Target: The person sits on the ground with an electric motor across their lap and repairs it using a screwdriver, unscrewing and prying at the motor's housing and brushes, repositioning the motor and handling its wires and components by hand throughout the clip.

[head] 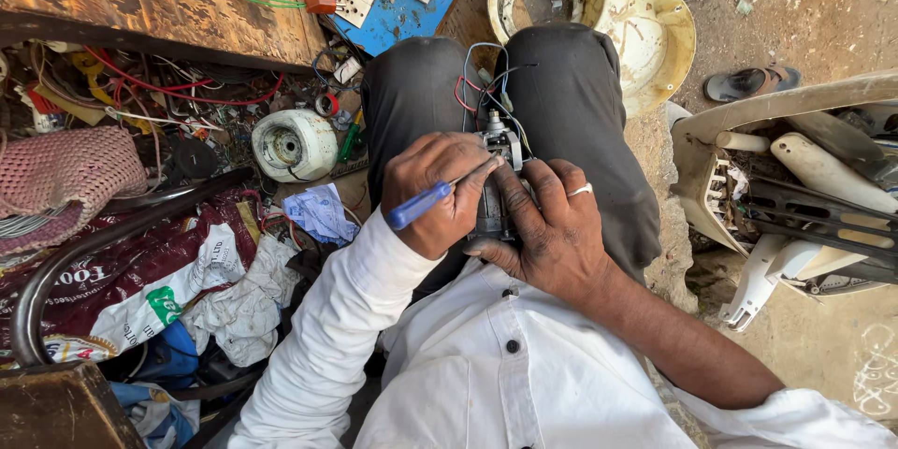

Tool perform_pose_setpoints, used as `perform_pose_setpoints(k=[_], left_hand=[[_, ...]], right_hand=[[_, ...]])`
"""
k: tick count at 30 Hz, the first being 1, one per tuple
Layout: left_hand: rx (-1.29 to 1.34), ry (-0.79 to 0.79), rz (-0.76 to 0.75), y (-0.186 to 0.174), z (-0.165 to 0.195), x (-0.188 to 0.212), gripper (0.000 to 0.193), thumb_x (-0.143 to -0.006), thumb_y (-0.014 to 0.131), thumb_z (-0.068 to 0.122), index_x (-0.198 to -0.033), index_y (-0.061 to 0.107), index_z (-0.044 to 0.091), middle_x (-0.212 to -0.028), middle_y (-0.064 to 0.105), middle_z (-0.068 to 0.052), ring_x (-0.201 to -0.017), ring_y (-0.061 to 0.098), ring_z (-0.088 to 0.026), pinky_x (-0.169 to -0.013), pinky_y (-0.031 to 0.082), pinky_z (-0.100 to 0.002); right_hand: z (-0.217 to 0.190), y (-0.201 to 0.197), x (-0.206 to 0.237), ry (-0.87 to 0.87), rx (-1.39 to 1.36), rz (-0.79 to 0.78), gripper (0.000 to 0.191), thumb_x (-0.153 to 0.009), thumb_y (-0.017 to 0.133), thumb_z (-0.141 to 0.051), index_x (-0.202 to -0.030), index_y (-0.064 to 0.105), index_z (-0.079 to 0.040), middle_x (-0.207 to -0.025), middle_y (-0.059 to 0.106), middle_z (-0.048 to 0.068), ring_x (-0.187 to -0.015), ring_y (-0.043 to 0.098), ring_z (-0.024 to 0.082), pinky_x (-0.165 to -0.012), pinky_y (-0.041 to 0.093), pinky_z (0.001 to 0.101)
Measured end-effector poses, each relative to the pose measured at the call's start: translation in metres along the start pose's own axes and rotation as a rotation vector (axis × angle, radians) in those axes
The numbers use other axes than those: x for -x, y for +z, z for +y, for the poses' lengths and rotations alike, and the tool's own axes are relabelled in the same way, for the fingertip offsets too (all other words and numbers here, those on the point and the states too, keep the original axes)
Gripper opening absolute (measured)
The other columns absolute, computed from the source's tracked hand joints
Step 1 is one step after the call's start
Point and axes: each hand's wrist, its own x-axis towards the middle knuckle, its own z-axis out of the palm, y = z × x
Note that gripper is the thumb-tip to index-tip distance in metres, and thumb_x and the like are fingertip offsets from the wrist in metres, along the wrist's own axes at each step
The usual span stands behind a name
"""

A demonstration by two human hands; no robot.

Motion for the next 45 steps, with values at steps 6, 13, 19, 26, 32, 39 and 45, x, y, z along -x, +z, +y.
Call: perform_pose_setpoints(k=[6,13,19,26,32,39,45], left_hand=[[-0.012,-0.025,-0.023,-0.002,0.001,-0.001,0.012,-0.089,0.074,0.001,-0.097,0.065,0.001,-0.100,0.071,-0.016,-0.095,0.071,-0.037,-0.083,0.059,-0.044],[-0.013,-0.056,-0.038,0.001,0.002,0.002,0.012,-0.091,0.075,0.002,-0.098,0.066,0.001,-0.101,0.072,-0.016,-0.096,0.072,-0.037,-0.082,0.059,-0.043],[-0.012,-0.045,-0.036,0.002,0.000,0.002,0.013,-0.090,0.073,0.001,-0.100,0.065,0.001,-0.102,0.071,-0.016,-0.097,0.071,-0.038,-0.085,0.059,-0.045],[-0.030,-0.044,-0.034,0.004,-0.003,0.004,0.020,-0.084,0.073,-0.002,-0.102,0.066,0.001,-0.104,0.071,-0.017,-0.099,0.070,-0.039,-0.086,0.059,-0.046],[-0.017,-0.050,-0.013,0.004,-0.002,0.004,0.019,-0.084,0.073,-0.003,-0.101,0.064,0.001,-0.103,0.071,-0.018,-0.099,0.071,-0.039,-0.086,0.059,-0.046],[-0.003,-0.028,-0.014,0.003,-0.001,0.006,0.018,-0.085,0.072,-0.002,-0.100,0.064,0.001,-0.102,0.070,-0.018,-0.097,0.071,-0.039,-0.085,0.059,-0.046],[0.006,-0.041,0.000,0.002,0.001,0.004,0.014,-0.087,0.072,-0.001,-0.098,0.064,0.000,-0.101,0.070,-0.017,-0.095,0.070,-0.039,-0.082,0.059,-0.046]], right_hand=[[0.012,-0.024,-0.010,0.242,-0.355,0.101,0.045,-0.096,0.072,-0.038,-0.123,0.068,-0.001,-0.114,0.063,0.016,-0.101,0.064,0.030,-0.088,0.053,0.0391],[0.031,-0.032,-0.033,0.340,-0.544,0.006,0.021,-0.088,0.083,-0.011,-0.100,0.072,0.002,-0.099,0.070,0.013,-0.074,0.070,0.019,-0.063,0.056,0.0281],[0.021,-0.034,-0.045,0.387,-0.441,-0.029,0.020,-0.085,0.084,-0.013,-0.097,0.074,-0.001,-0.095,0.070,0.012,-0.070,0.072,0.021,-0.060,0.057,0.0312],[0.014,-0.039,-0.054,0.004,0.041,-0.134,0.020,-0.085,0.076,-0.015,-0.100,0.069,-0.004,-0.094,0.062,0.013,-0.084,0.062,0.034,-0.075,0.050,0.0443],[0.016,-0.038,-0.062,-0.063,0.122,-0.269,0.026,-0.083,0.071,-0.016,-0.101,0.060,0.000,-0.094,0.054,0.016,-0.083,0.057,0.033,-0.075,0.048,0.0435],[0.034,-0.043,-0.059,-0.269,0.071,-0.228,0.031,-0.088,0.073,-0.011,-0.111,0.061,0.005,-0.097,0.056,0.017,-0.083,0.059,0.033,-0.073,0.049,0.0427],[0.024,-0.035,-0.044,0.134,-0.201,-0.094,0.020,-0.093,0.077,-0.011,-0.107,0.066,-0.001,-0.094,0.060,0.015,-0.079,0.063,0.034,-0.069,0.052,0.0425]])
